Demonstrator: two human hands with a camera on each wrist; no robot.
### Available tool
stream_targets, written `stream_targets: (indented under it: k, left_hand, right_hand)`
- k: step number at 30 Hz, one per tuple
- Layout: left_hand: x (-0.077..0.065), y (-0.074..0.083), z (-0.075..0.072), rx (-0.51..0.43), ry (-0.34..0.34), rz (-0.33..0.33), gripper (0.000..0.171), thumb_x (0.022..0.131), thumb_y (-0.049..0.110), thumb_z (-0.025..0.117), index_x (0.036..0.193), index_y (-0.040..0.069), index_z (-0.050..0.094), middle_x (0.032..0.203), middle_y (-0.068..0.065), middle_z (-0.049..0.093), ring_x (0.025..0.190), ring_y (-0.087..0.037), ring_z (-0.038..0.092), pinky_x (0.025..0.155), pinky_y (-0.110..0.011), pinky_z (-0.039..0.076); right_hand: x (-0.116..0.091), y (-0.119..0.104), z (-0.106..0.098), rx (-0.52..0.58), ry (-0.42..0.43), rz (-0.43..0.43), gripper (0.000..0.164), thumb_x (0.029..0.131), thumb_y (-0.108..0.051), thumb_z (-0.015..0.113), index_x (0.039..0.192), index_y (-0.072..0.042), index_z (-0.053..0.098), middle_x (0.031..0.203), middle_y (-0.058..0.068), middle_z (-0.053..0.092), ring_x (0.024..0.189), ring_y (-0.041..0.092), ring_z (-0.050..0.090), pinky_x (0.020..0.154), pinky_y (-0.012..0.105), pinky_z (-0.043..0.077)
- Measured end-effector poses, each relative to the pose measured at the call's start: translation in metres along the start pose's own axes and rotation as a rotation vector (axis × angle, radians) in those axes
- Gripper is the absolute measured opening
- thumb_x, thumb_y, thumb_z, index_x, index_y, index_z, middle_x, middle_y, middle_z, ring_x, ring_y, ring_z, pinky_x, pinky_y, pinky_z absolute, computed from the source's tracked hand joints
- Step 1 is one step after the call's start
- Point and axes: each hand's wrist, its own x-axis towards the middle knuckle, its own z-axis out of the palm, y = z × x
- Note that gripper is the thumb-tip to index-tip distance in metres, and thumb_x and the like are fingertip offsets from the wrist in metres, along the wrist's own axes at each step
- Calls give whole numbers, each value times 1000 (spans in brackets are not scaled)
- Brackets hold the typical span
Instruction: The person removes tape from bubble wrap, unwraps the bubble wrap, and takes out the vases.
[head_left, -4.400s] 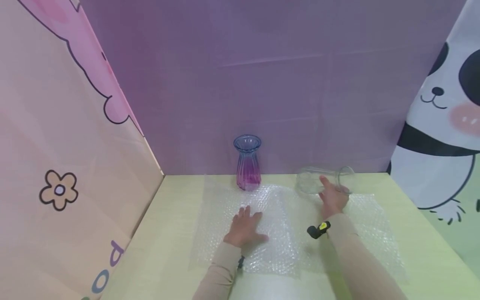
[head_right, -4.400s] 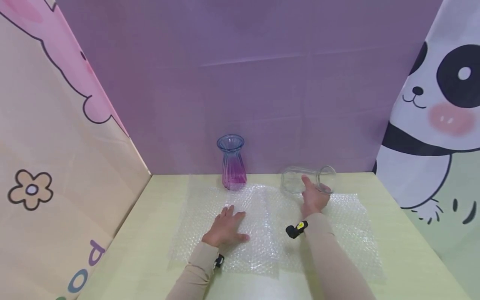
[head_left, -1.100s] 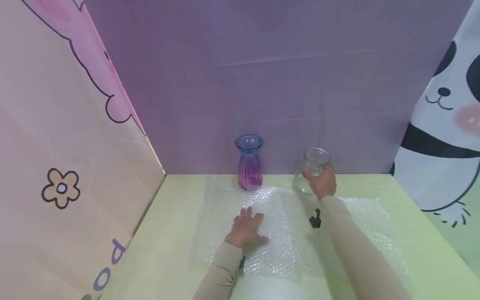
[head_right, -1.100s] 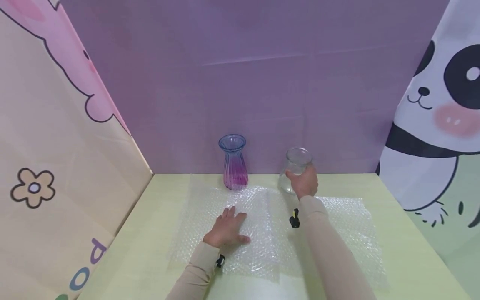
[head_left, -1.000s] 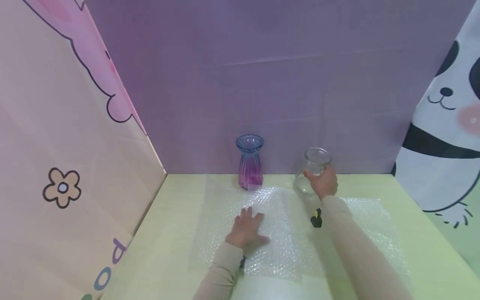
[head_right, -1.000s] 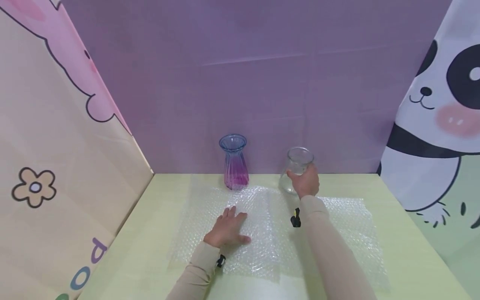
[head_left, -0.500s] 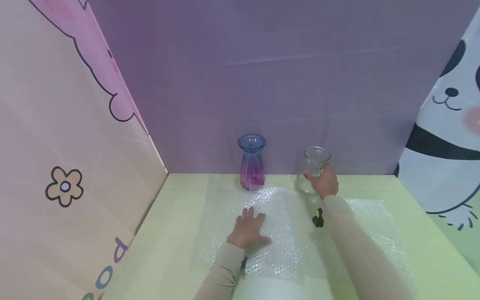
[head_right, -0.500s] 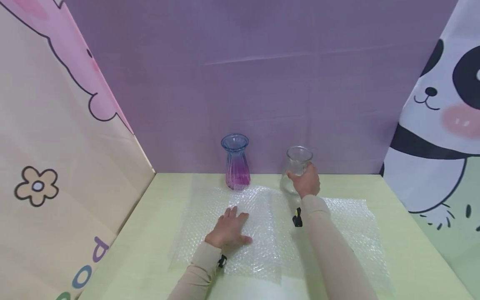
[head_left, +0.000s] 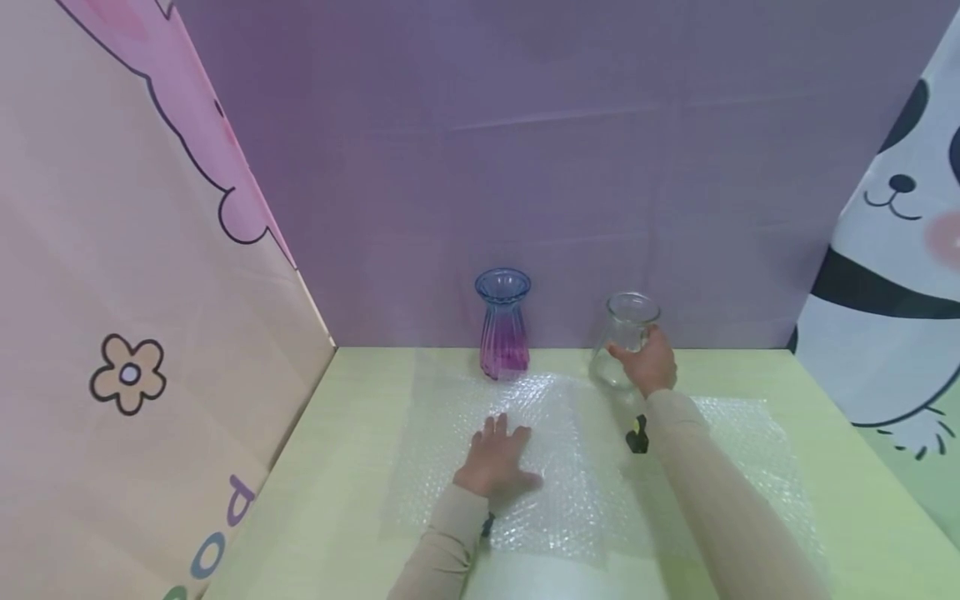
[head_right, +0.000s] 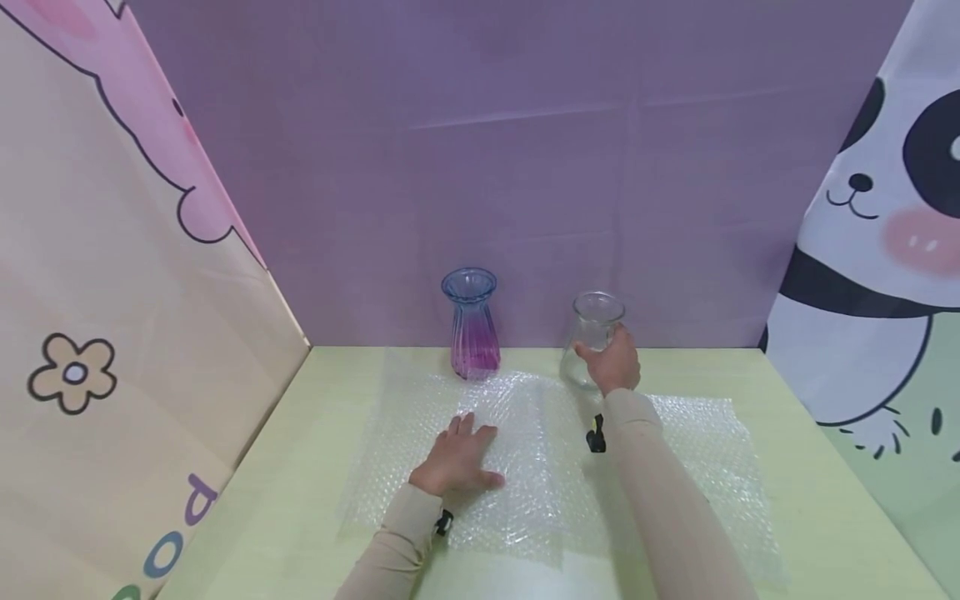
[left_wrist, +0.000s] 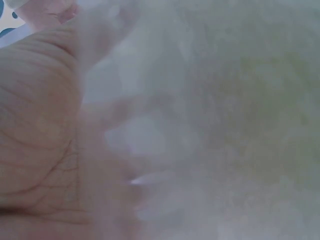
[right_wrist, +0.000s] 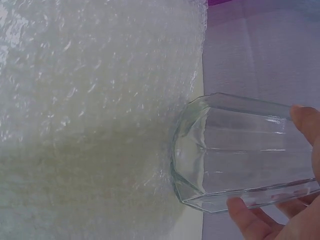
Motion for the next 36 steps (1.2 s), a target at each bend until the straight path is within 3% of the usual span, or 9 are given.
stream_targets:
  k: [36]
  left_hand:
    - [2,-7,0,16,-13,5,81,85,50,75,152,15,46,164,-28,28,152,-49,24,124,-65,25]
  right_hand:
    - [-1,1,3,-18,-29,-12,90,91,-43,73,157,0,28,156,27,42,140,50,43,114,68,37]
